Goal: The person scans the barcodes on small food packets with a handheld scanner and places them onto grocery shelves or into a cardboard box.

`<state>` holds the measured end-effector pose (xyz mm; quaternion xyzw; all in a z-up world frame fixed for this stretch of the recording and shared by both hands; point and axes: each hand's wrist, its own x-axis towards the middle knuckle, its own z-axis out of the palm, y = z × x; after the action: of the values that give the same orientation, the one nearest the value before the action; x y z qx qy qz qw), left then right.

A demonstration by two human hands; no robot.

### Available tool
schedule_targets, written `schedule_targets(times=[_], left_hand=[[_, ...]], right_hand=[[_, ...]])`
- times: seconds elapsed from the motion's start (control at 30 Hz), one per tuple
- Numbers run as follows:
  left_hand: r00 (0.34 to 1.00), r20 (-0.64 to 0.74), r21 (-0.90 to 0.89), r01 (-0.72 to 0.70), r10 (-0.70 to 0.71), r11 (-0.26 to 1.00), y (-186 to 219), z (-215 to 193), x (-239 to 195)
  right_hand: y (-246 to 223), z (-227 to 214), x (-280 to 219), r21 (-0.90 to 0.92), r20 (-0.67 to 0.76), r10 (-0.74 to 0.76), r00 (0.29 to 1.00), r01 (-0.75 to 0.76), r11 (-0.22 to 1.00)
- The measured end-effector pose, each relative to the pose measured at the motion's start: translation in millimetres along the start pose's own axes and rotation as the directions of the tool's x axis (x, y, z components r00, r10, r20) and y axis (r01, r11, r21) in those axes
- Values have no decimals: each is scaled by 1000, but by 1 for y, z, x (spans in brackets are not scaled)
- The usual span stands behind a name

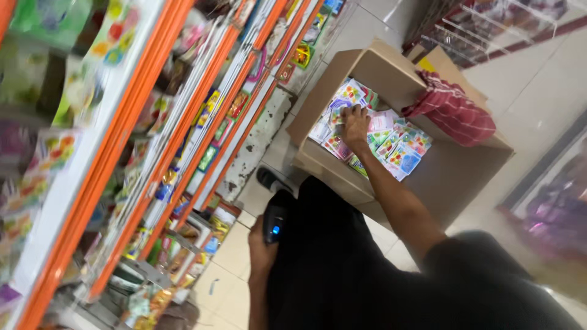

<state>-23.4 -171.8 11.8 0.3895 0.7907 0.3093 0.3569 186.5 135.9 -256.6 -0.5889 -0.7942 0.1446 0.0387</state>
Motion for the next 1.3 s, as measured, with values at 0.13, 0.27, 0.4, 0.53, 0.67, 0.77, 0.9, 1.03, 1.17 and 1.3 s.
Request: schedule_targets(times=[0.13,0.27,0.4,0.53,0.67,0.77,0.9,1.03,1.17,1.3], left_hand=[[992,-47,-170,-123,117,978,-14,-39,16],[996,44,-311,-58,75,949,-3,-74,48],[912,403,-344,77,73,936,19,-121,61],[777,554,-313,-139,299,940,40,-160,63],[727,584,-327,-194,360,925,32,-186,53],[804,433,-504,-159,407,849,13,-194,42],[918,314,-484,-64,242,873,-24,-203,31],[958,170,-529,-108,230,842,-48,-218,13],[996,68,-552,-7,53,834,-74,-222,-16],[998,-58,-539,-1,-36,842,-95,-221,-36]], right_hand=[[1,-38,-1,578,98,4,995,-60,814],[-7,-138,-49,939,94,-55,994,-70,335],[-114,-255,-114,919,383,182,906,-393,26],[-205,-268,-165,939,312,128,942,-326,110],[-266,-246,-197,967,252,113,961,-246,-59],[-296,-231,-207,962,267,73,961,-261,-83],[-317,-221,-207,955,292,-54,955,-294,-31],[-337,-217,-192,891,448,-167,879,-423,163],[-342,-200,-181,759,562,-187,805,-413,503],[-360,-180,-171,622,560,-179,809,-268,735]])
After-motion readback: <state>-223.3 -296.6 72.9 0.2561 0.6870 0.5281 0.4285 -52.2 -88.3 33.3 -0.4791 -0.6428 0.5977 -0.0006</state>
